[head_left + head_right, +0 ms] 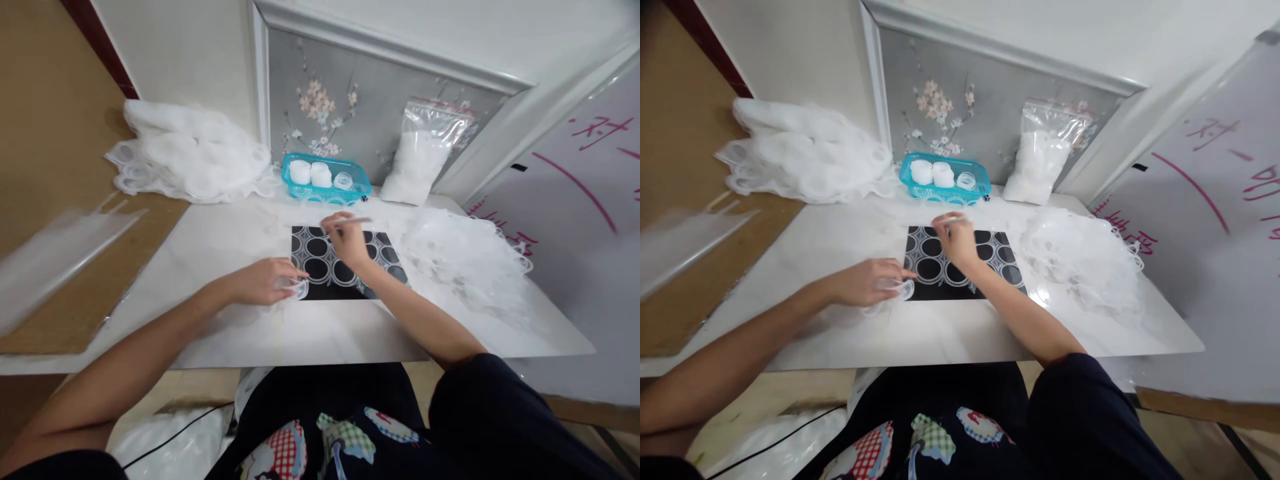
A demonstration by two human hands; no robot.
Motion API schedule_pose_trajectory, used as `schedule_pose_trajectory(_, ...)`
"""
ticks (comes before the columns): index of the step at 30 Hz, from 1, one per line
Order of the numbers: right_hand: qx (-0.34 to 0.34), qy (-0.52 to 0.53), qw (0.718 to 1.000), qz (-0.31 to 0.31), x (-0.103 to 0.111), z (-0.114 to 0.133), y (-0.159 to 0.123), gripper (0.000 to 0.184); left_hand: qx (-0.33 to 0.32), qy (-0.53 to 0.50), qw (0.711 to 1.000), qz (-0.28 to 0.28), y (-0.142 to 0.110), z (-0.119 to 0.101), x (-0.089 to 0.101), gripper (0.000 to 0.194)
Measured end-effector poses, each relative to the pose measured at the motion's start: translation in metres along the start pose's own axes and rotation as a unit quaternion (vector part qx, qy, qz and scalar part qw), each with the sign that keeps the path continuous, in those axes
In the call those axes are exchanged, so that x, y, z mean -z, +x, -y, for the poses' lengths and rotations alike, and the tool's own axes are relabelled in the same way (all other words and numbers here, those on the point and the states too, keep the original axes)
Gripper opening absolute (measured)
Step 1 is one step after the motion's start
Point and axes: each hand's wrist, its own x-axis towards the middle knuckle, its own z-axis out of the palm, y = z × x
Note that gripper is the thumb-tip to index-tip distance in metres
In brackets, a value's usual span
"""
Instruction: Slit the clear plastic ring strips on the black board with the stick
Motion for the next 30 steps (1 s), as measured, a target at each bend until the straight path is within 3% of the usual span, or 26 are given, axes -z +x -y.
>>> schedule_pose_trajectory(2,0.045,0.058,0.996,0.051,-0.015,0.020,-0.014,0.022,0.019,0.015,1.000,0.020,-0.006,-0.005,0.012,0.033)
schedule_pose_trajectory(4,0.050,0.138,0.984,0.101,-0.030,0.036,-0.030,0.019,0.046,0.082,0.994,0.060,-0.011,-0.014,0.012,0.026)
schedule_pose_trajectory(6,0.026,0.228,0.962,0.148,-0.039,0.044,-0.039,0.020,0.063,0.177,0.979,0.083,-0.014,-0.024,-0.001,0.023)
schedule_pose_trajectory(11,-0.073,0.333,0.921,0.189,-0.041,0.037,-0.040,0.026,0.046,0.321,0.945,0.042,-0.015,-0.040,-0.040,0.028)
schedule_pose_trajectory(17,-0.054,0.300,0.932,0.198,-0.040,0.035,-0.042,0.026,0.058,0.350,0.934,0.034,-0.014,-0.039,-0.048,0.030)
schedule_pose_trajectory(23,-0.013,0.249,0.950,0.187,-0.040,0.033,-0.041,0.022,0.120,0.327,0.937,0.025,-0.010,-0.041,-0.055,0.038)
schedule_pose_trajectory(30,0.147,0.082,0.968,0.187,-0.033,0.041,-0.056,0.019,0.146,0.281,0.948,0.021,-0.010,-0.042,-0.057,0.038)
